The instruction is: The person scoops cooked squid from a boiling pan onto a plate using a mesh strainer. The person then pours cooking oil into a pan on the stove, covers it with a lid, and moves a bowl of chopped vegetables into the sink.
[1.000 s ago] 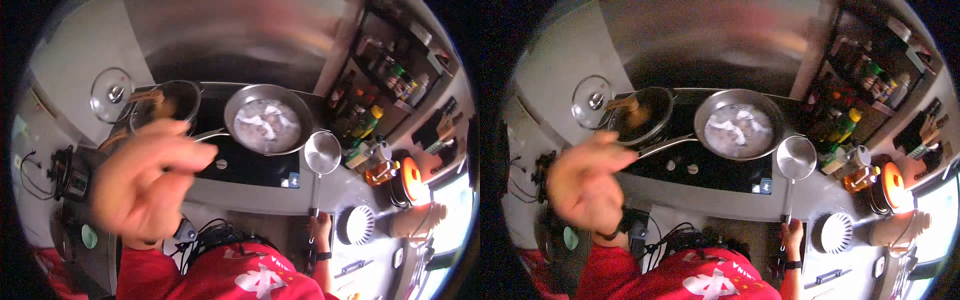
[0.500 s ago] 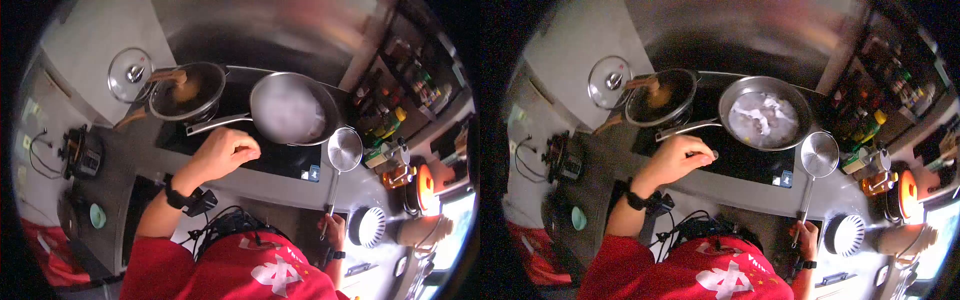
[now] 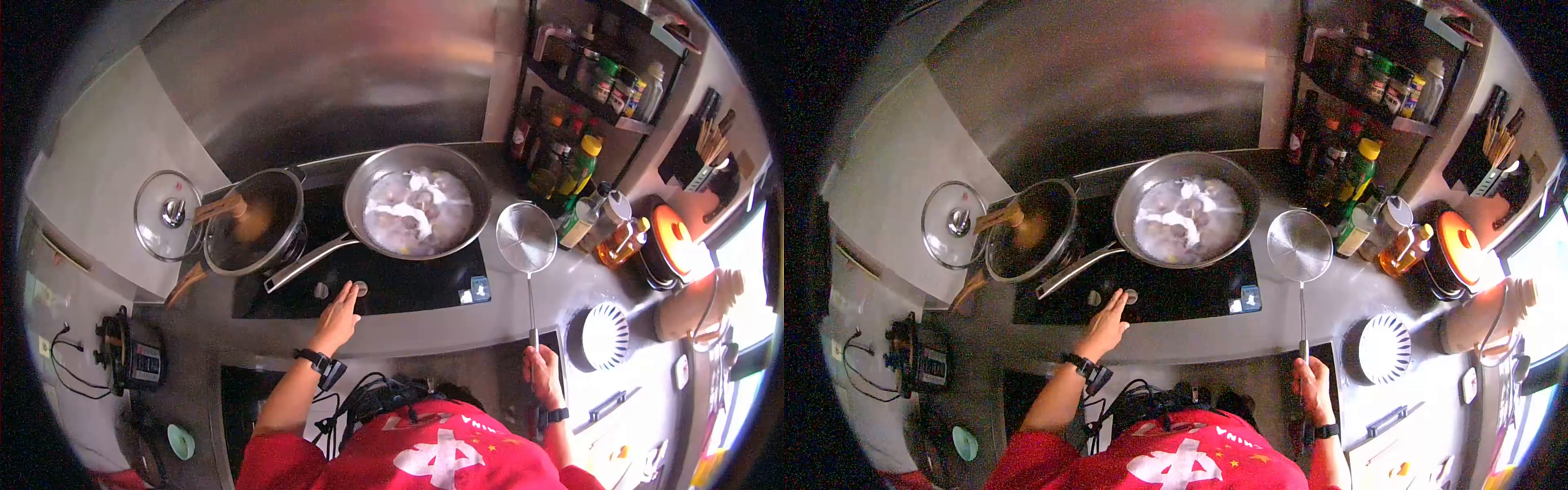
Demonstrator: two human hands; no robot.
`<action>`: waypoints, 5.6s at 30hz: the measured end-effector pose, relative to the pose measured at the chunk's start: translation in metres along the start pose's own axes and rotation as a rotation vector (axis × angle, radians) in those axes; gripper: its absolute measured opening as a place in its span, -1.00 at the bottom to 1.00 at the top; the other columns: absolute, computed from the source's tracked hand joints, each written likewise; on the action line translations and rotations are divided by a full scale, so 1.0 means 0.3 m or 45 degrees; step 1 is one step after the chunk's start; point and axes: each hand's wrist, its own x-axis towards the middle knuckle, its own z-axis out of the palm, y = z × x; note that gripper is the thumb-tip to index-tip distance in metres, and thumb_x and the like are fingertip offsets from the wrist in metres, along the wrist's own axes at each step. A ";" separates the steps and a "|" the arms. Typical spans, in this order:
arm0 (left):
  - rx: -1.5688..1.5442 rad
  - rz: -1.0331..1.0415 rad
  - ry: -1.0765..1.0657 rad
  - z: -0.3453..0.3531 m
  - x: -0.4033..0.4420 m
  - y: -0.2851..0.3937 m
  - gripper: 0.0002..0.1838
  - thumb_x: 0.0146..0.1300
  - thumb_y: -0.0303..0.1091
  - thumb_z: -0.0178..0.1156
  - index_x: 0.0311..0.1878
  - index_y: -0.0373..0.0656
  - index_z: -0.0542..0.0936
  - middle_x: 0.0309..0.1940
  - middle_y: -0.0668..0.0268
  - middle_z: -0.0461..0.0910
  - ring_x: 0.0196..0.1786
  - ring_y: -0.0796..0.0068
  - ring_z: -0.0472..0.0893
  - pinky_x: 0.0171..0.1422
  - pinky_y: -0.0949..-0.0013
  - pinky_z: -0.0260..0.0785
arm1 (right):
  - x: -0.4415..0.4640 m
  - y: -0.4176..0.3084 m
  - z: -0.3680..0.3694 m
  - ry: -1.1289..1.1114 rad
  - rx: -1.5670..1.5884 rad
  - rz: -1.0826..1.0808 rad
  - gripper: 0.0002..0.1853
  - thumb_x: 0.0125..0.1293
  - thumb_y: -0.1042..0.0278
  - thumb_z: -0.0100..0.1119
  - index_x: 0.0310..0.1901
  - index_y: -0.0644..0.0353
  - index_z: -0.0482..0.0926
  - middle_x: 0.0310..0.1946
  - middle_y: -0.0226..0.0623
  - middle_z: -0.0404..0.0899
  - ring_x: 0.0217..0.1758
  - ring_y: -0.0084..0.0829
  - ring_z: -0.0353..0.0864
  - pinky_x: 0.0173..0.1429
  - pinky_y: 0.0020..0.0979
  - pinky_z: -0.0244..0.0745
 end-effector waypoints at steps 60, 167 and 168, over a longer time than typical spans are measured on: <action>0.346 -0.124 -0.118 0.026 -0.233 -0.108 0.28 -0.46 -0.22 0.68 0.48 0.04 0.19 0.55 0.24 0.07 0.32 -0.13 0.38 0.30 0.08 0.43 | 0.194 -0.555 0.264 0.330 -1.360 -0.701 -0.76 0.23 0.28 0.27 -0.31 0.30 0.48 -0.42 0.10 0.61 -0.29 0.20 0.60 -0.21 0.05 0.49; 0.324 -0.128 -0.147 0.021 -0.221 -0.106 0.31 -0.49 -0.18 0.68 0.49 0.04 0.20 0.54 0.22 0.09 0.33 -0.16 0.36 0.40 0.07 0.33 | 0.023 -0.658 0.177 -0.243 -1.050 -0.712 -0.75 0.21 0.32 0.30 -0.29 0.37 0.54 -0.55 0.14 0.48 -0.52 0.09 0.45 -0.36 -0.14 0.38; 0.324 -0.129 -0.145 0.020 -0.222 -0.107 0.31 -0.49 -0.18 0.68 0.49 0.04 0.20 0.54 0.22 0.09 0.33 -0.16 0.36 0.40 0.07 0.33 | 0.041 -0.641 0.171 -0.213 -1.087 -0.737 -0.75 0.21 0.32 0.29 -0.28 0.37 0.54 -0.52 0.15 0.50 -0.48 0.13 0.49 -0.35 -0.11 0.39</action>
